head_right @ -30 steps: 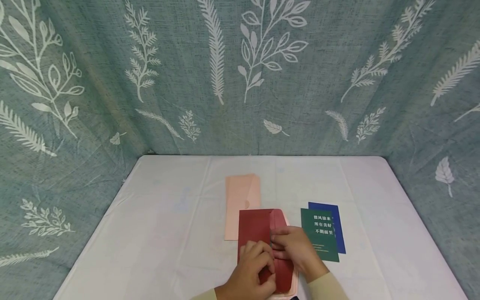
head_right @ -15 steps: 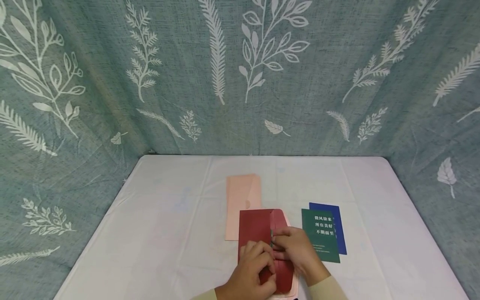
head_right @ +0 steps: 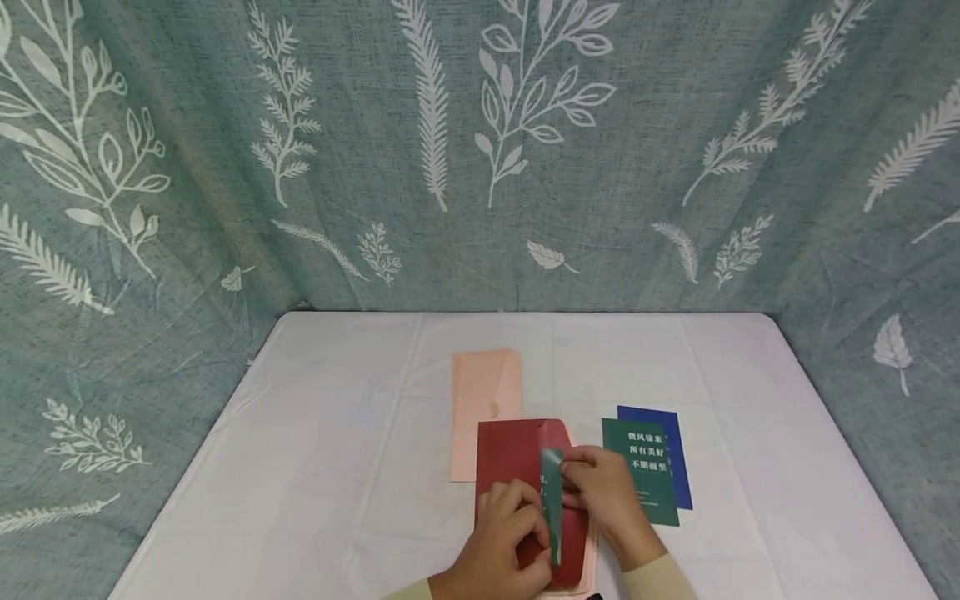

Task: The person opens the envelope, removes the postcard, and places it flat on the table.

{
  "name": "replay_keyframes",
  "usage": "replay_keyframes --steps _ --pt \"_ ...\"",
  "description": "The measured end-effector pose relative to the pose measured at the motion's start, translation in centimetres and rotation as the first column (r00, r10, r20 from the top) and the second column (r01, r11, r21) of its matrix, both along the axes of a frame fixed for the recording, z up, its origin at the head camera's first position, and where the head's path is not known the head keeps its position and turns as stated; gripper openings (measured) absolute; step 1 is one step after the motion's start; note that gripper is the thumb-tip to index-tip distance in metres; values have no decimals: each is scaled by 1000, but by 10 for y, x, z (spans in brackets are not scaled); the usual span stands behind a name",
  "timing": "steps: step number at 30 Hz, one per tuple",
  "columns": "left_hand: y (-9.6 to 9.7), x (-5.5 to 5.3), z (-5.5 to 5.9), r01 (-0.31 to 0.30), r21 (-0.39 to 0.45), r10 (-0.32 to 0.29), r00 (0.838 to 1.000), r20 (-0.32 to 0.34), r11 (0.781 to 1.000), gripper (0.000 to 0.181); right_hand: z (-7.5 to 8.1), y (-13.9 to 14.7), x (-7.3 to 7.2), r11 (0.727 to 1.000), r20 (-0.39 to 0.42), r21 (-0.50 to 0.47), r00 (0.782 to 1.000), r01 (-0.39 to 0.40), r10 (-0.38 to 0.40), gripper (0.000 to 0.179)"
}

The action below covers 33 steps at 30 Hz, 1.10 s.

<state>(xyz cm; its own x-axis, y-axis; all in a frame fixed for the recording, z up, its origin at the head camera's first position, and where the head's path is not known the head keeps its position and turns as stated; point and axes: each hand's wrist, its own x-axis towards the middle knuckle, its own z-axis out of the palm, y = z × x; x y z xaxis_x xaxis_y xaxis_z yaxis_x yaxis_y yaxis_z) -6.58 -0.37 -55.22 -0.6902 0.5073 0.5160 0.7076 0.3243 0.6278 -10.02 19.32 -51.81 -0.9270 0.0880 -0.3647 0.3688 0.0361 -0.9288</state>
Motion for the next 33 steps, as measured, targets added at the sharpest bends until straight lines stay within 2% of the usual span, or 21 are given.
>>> replay_keyframes --steps 5,14,23,33 --pt "0 3 2 4 -1 -4 998 63 1000 20 1 19 -2 996 17 56 997 71 -72 34" --pt "0 2 1 5 5 -5 999 38 1000 23 8 33 -3 994 -16 82 997 72 -71 43" --pt "0 3 0 -5 -11 6 997 76 1000 21 16 50 0 988 -53 75 990 138 -134 46" --pt "1 2 -1 -11 -4 11 999 39 1000 24 17 64 -1 976 -59 66 977 207 -203 48"
